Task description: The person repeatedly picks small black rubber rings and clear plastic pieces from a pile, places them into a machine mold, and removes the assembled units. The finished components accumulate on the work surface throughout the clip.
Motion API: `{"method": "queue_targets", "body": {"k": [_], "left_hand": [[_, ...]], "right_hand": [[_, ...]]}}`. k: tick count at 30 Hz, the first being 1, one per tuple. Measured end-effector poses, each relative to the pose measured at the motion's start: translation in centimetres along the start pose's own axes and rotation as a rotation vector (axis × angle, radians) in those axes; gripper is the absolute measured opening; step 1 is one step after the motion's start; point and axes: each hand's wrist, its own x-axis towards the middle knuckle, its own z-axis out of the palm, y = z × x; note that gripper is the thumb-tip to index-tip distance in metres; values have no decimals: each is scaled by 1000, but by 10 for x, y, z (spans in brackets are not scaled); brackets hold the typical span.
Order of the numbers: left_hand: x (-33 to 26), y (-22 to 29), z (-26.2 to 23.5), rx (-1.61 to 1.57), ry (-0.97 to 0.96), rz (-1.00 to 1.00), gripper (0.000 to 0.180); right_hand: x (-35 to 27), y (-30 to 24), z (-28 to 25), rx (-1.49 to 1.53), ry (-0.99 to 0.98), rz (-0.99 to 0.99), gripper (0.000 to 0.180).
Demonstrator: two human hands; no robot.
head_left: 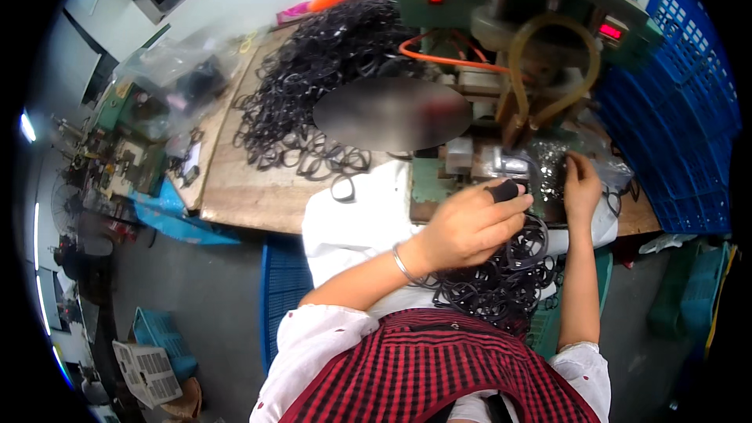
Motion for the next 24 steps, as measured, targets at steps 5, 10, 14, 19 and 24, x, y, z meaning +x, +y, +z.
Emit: {"method": "queue_targets", "body": {"k": [5, 10, 14, 19, 24], "left_hand": [[-76, 14, -22, 247, 22, -294, 40], [-80, -52, -132, 736, 211, -724, 18], [-66, -119, -156, 810, 59, -1205, 38], [-121, -194, -126, 354, 305, -1434, 45], [-109, -132, -120, -91, 308, -1477, 23]], "right_hand": [[-35, 14, -12, 276, 109, 134, 16], [-32, -35, -18, 179, 41, 103, 16], [-14, -58, -2, 283, -20, 19, 16], [-19, -44, 5, 246, -35, 70, 15], [-48, -19, -41, 246, 24, 152, 15]]}}
